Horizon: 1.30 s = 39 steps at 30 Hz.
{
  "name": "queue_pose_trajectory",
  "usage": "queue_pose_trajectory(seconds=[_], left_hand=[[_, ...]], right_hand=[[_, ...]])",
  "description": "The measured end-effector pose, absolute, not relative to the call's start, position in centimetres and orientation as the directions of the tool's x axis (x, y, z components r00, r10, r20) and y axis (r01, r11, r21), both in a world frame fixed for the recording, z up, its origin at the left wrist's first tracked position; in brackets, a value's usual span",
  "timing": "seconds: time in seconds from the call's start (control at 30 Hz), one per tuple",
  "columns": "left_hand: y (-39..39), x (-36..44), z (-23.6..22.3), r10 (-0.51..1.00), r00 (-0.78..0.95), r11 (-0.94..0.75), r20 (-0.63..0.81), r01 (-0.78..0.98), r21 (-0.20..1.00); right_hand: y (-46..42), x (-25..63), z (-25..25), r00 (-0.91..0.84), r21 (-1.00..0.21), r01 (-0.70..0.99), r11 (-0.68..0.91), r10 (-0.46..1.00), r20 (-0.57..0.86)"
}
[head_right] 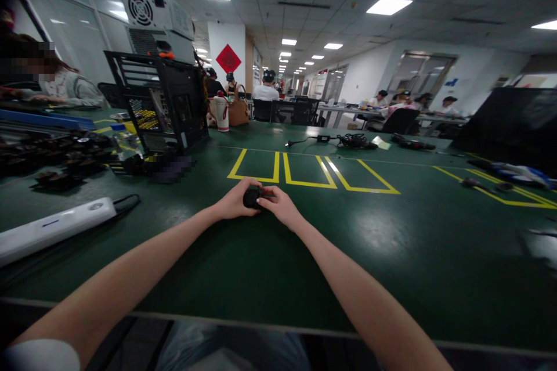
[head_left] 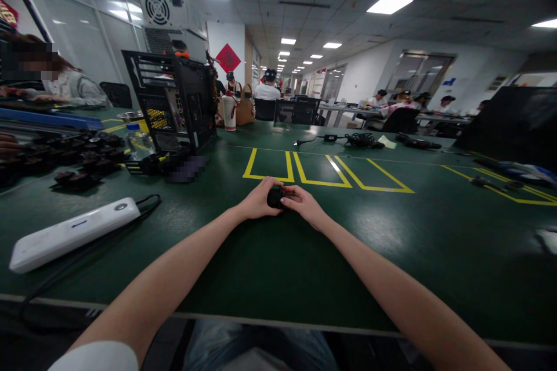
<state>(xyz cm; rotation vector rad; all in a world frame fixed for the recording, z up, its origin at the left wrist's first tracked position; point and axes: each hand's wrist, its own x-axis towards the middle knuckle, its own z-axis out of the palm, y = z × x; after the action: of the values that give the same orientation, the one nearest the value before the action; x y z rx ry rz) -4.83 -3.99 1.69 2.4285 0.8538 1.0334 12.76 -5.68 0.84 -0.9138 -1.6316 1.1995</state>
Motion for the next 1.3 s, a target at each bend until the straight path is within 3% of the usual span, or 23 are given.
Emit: queue_pose_trajectory(seconds=[0.27,0.57,0.77,1.1,1.3], left_hand=[[-3.88,-4.84,1.58,0.649,0.555,-0.757,0.520,0.400,0.518],[-3.82,-4.87,1.58,0.644,0.559,-0.760,0.523,0.392,0.518],[-4.05,-4.87,1.80,0.657,0.556,-0.748,0.509,0.395,0.533],[-3.99,-4.87,1.78,0.655,0.553,-0.750,0.515,0.391,0.534],[-3.82,-4.81,1.59,0.660,0.543,-0.746,0.520,0.391,0.539]], right_hand=[[-5.87,12.67,0.89,-0.359,-0.958,-0.005,0.287,0.894,0.269],[-5.58,12.69,0.69,-0.333,-0.962,0.055,0.266,0.914,0.234],[-5.69,12.77,0.56,-0.355,-0.949,0.002,0.316,0.887,0.295],[-5.60,12.78,0.60,-0.349,-0.963,0.055,0.264,0.909,0.229],[-5.59,12.71,0.49,-0.357,-0.951,-0.004,0.310,0.888,0.291]])
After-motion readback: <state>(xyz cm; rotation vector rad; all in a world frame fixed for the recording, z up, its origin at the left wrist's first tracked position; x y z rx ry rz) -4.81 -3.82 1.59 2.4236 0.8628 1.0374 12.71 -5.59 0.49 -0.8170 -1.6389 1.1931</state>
